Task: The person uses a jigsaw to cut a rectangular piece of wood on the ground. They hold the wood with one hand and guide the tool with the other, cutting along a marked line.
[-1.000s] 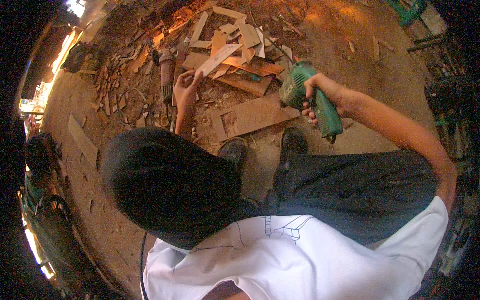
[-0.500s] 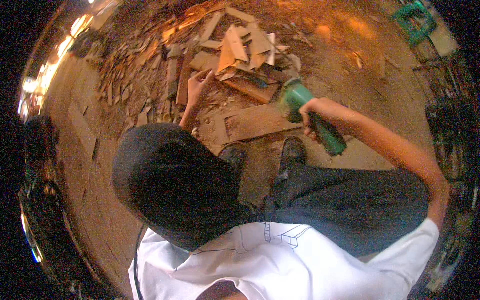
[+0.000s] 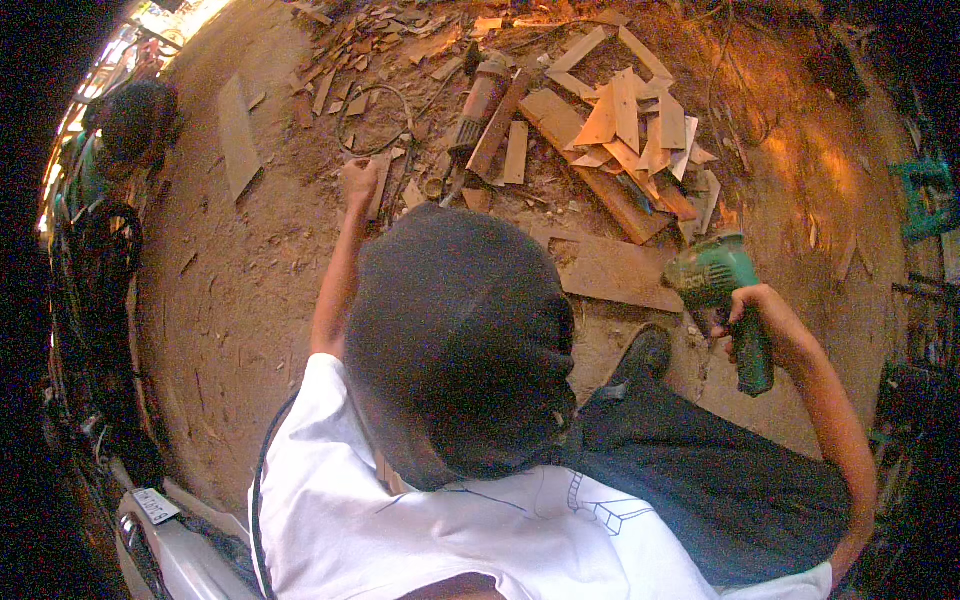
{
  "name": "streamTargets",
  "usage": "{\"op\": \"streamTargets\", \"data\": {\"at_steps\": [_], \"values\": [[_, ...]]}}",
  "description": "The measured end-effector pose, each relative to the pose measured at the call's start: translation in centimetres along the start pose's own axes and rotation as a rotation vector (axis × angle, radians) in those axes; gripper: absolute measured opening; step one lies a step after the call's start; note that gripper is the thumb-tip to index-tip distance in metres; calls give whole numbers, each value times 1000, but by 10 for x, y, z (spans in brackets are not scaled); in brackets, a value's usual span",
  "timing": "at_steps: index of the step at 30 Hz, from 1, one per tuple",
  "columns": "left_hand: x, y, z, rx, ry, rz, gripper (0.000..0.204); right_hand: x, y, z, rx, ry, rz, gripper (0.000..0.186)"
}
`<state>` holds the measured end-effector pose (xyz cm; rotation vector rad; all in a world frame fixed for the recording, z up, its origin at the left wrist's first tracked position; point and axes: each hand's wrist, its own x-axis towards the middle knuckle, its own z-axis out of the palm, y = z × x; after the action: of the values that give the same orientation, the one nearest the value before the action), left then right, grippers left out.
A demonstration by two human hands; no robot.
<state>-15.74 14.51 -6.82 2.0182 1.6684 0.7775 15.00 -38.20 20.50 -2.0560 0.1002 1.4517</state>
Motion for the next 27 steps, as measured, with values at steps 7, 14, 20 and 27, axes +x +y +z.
{"op": "streamTargets", "data": {"at_steps": [7,14,20,27], "values": [[-16,-32,-17,168,-14,116,22,-1,-4,4,133,-21,34,37],[-62,2,-15,174,-258,376,24,-4,3,-4,90,-36,10,37],[-64,-3,-15,202,-211,358,30,10,10,-12,117,-89,42,38],[-60,5,-20,444,-104,181,32,9,13,-16,101,-57,3,38]]}}
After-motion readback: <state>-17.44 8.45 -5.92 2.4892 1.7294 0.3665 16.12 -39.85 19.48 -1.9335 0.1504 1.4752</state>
